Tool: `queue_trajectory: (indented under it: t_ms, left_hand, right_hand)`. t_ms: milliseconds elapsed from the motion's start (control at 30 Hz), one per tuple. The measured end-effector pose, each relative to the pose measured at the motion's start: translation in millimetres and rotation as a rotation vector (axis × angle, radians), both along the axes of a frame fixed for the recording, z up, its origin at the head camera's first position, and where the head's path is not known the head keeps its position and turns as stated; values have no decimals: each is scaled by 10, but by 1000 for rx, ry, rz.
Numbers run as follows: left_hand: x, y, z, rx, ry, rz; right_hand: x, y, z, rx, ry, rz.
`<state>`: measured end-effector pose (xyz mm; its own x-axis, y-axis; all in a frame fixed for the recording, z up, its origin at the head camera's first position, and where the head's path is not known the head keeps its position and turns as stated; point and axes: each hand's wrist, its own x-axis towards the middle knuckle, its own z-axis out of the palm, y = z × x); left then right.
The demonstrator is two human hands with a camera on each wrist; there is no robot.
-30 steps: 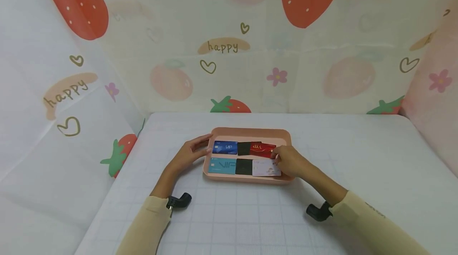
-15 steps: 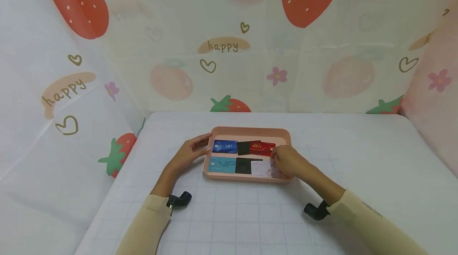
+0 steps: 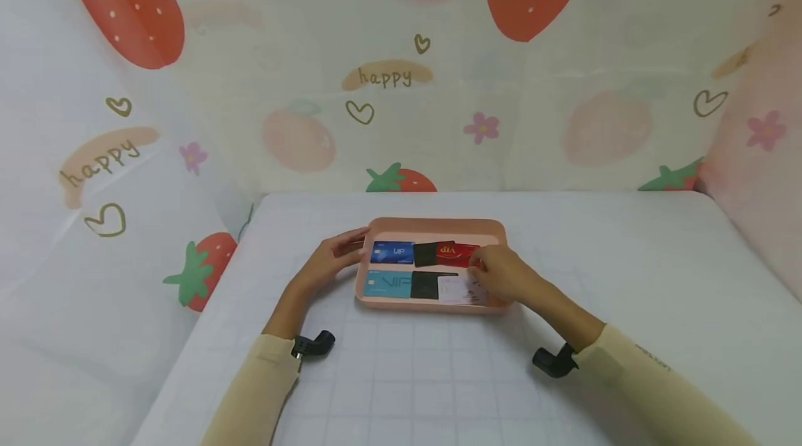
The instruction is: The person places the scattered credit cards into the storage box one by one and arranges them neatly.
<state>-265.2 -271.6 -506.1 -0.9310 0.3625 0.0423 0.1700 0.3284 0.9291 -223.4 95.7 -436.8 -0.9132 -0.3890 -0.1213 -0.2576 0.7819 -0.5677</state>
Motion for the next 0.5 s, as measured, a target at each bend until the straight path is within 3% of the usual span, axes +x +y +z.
queue_trajectory:
  t_ms: [267, 500]
  left_hand:
    - [-62, -103, 106, -41, 10, -24]
    - [-58, -245, 293, -55, 24, -47]
  right_hand:
    - [-43, 22, 105, -8, 44, 26]
    - [-27, 105, 208, 24, 131, -21]
